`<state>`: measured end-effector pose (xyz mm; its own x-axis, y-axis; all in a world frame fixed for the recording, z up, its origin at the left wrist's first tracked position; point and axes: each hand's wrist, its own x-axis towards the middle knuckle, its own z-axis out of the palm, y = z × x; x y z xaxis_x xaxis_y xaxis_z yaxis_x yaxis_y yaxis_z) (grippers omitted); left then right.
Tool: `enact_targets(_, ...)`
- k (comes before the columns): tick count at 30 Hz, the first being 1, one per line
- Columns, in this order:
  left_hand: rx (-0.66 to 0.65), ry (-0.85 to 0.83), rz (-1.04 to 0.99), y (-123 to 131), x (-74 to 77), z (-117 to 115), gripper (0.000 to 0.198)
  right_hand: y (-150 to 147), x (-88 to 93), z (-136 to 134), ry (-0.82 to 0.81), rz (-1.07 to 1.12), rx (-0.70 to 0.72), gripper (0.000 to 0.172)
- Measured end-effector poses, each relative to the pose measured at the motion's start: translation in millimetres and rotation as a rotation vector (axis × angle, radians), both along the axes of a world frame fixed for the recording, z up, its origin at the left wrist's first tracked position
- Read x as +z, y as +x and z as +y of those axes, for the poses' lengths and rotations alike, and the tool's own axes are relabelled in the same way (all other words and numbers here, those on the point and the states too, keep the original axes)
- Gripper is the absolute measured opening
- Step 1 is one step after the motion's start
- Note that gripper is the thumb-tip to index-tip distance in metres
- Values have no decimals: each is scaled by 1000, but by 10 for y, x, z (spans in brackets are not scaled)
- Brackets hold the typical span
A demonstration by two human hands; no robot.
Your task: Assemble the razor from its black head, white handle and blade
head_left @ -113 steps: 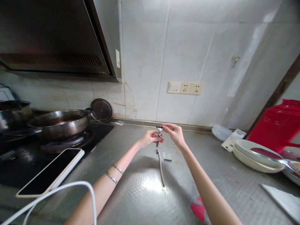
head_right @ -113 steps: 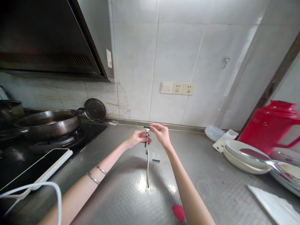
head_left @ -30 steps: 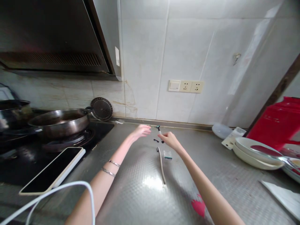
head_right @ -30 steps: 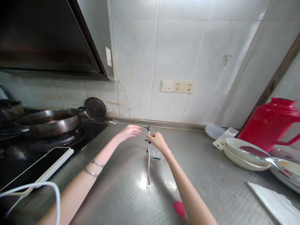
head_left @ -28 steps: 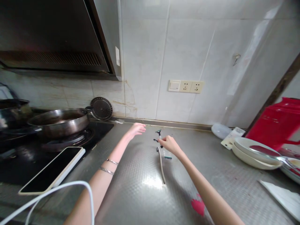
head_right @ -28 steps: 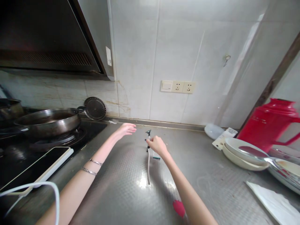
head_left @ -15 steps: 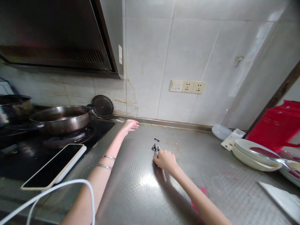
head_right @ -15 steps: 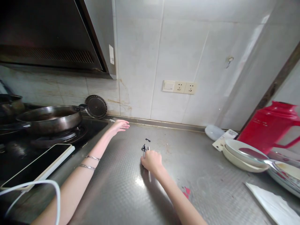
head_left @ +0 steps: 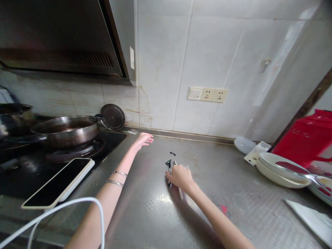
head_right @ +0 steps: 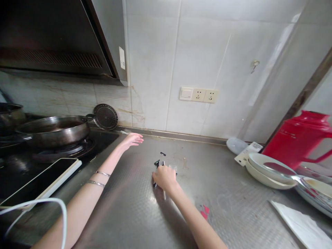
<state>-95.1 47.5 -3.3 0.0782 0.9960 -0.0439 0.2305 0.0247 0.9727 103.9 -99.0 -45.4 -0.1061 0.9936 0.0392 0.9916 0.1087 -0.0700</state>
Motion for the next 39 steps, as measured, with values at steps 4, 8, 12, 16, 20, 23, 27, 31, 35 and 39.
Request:
enact_targets(4,7,5,42,18,-18,21,24,232,88,82,39,90,-82,43)
enact_targets(8,29,35,192,74,-55,49,23,595,156,179,60,241,-135,39)
enact_targets(12,30,109,372,161,-140,95,23,779,138,220,-206,485,-43,32)
enact_targets(16,21,208,466,298,-263,92,19,796,136,216,-271,581,-2,31)
enact_targets(20,-47,333,538,511,-417,24,19,907,191,226,-11,489,-129,35)
enact_targets(23,-198,485,695,658,-528,34,25,1041,195,246,169,365,-259,35)
enact_targets(27,-354,623,940,761,-590,158,35,1141,126,290,189,368,-287,36)
enact_targets(31,-458,698,1105,834,-557,236,36,1146,54,335,187,385,-271,37)
enact_targets(35,-556,750,1209,937,-534,231,25,1141,19,349,202,345,-273,36)
enact_targets(39,-597,742,1145,1002,-562,240,22,1145,-4,342,219,283,-275,37)
